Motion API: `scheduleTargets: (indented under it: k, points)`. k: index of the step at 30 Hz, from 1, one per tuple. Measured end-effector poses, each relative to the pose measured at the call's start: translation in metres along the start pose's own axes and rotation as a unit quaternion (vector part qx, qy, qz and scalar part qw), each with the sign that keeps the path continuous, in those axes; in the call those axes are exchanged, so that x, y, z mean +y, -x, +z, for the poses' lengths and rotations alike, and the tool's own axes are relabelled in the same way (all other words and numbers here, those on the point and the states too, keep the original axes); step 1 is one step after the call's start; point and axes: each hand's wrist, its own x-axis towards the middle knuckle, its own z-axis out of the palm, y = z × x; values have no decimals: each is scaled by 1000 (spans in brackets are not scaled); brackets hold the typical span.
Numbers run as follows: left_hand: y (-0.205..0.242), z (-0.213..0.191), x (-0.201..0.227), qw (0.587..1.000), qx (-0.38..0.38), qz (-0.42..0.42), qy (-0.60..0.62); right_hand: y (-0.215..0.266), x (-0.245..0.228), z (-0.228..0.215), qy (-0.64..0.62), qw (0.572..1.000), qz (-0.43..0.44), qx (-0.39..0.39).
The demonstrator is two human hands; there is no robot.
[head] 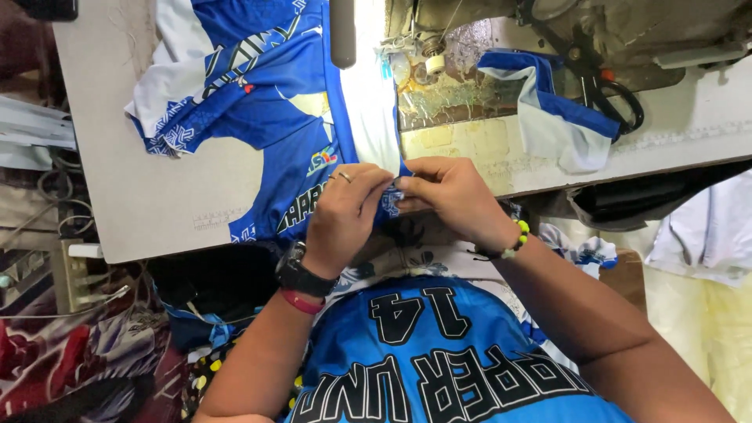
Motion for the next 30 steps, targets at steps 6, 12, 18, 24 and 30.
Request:
scheduleTargets:
  k: [6,12,18,24,30]
  points:
    - [1,6,0,992,11,60,-108,4,13,-7,68,990,-121,-32]
    - [0,9,-4,974,18,133,-180,3,28,-12,221,948,-224,-42]
    - [-1,10,-2,965,28,162,-203,3,34,-12,249,933,-257,-38]
    - [-5,13,-6,958,33,201,-200,5,40,-13,190,942,-258,-96]
    - [-17,-4,-11,985,13,142,-92,10,19,-8,308,905,-265,-128]
